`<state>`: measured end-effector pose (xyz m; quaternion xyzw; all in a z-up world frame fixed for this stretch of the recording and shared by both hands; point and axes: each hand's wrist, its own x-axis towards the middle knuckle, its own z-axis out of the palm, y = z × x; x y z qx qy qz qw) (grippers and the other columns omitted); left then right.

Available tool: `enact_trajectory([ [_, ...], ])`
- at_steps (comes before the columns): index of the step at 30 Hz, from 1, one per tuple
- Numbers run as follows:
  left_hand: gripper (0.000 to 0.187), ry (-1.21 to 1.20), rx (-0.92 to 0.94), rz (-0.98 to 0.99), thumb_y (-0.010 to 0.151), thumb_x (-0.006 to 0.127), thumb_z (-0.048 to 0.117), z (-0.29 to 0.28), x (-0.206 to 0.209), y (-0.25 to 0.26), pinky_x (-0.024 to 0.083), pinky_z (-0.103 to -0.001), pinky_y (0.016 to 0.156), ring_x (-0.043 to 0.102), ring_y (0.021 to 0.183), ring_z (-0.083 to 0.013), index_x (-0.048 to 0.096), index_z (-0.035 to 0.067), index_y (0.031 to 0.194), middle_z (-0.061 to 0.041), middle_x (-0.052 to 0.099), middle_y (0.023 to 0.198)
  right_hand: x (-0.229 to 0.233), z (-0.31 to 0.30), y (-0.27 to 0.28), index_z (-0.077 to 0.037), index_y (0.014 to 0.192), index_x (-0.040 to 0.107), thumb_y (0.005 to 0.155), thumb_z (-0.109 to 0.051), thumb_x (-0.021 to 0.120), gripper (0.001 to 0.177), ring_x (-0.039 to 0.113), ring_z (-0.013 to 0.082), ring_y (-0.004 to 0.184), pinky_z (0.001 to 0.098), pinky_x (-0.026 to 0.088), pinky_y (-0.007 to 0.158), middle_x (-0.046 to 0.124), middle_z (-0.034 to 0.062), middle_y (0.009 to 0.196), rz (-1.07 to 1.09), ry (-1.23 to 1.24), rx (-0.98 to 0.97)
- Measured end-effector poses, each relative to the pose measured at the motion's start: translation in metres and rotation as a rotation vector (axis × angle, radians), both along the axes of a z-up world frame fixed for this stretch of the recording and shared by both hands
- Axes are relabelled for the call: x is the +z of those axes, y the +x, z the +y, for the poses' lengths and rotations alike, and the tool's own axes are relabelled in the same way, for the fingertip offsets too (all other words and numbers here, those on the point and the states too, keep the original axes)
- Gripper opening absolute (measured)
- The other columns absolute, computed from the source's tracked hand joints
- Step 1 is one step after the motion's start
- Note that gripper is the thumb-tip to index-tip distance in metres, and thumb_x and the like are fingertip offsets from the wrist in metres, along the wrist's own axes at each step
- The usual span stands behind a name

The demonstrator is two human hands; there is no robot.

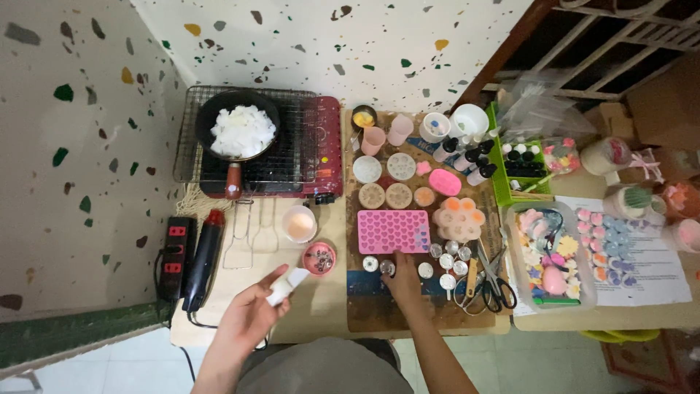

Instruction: Preparing a candle mold by inserting a wick.

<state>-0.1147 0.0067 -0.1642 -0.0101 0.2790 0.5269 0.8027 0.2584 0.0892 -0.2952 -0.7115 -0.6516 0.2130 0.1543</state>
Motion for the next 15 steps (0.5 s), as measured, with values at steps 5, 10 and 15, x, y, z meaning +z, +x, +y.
enact_trajectory([
  [5, 0.053, -0.05, 0.124, 0.139, 0.095, 0.055, 0.01, -0.002, 0.058, -0.015, 0.048, -0.042, 0.102, 0.06, 0.12, -0.0299, 0.049, 0.0, 0.146, -0.019, 0.057, 0.139, 0.046, 0.001, -0.058, -0.011, 0.126, 0.063, 0.082, -0.02, 0.079, 0.048, 0.061, 0.0388, 0.113, 0.0461, 0.052, 0.092, 0.061, 0.018, 0.125, 0.049, -0.034, 0.032],
  [10, 0.051, -0.06, 0.273, 0.157, 0.094, 0.056, 0.014, -0.007, 0.059, -0.014, 0.045, -0.051, 0.109, 0.059, 0.126, -0.0345, 0.05, 0.005, 0.144, -0.017, 0.059, 0.136, 0.032, 0.014, -0.12, -0.012, 0.107, 0.076, 0.084, -0.016, 0.075, 0.024, 0.059, 0.0398, 0.115, 0.0474, 0.051, 0.094, 0.061, 0.0173, 0.127, 0.14, 0.109, 0.3],
  [15, 0.048, -0.163, 0.288, 0.199, 0.095, 0.059, 0.015, -0.023, 0.053, -0.008, 0.05, -0.049, 0.104, 0.06, 0.118, -0.0245, 0.054, 0.009, 0.142, -0.009, 0.064, 0.126, 0.019, 0.025, -0.149, -0.008, 0.092, 0.079, 0.067, -0.01, 0.081, 0.026, 0.041, 0.0409, 0.136, 0.057, 0.04, 0.102, 0.049, 0.0198, 0.146, -0.092, 0.128, 0.455],
])
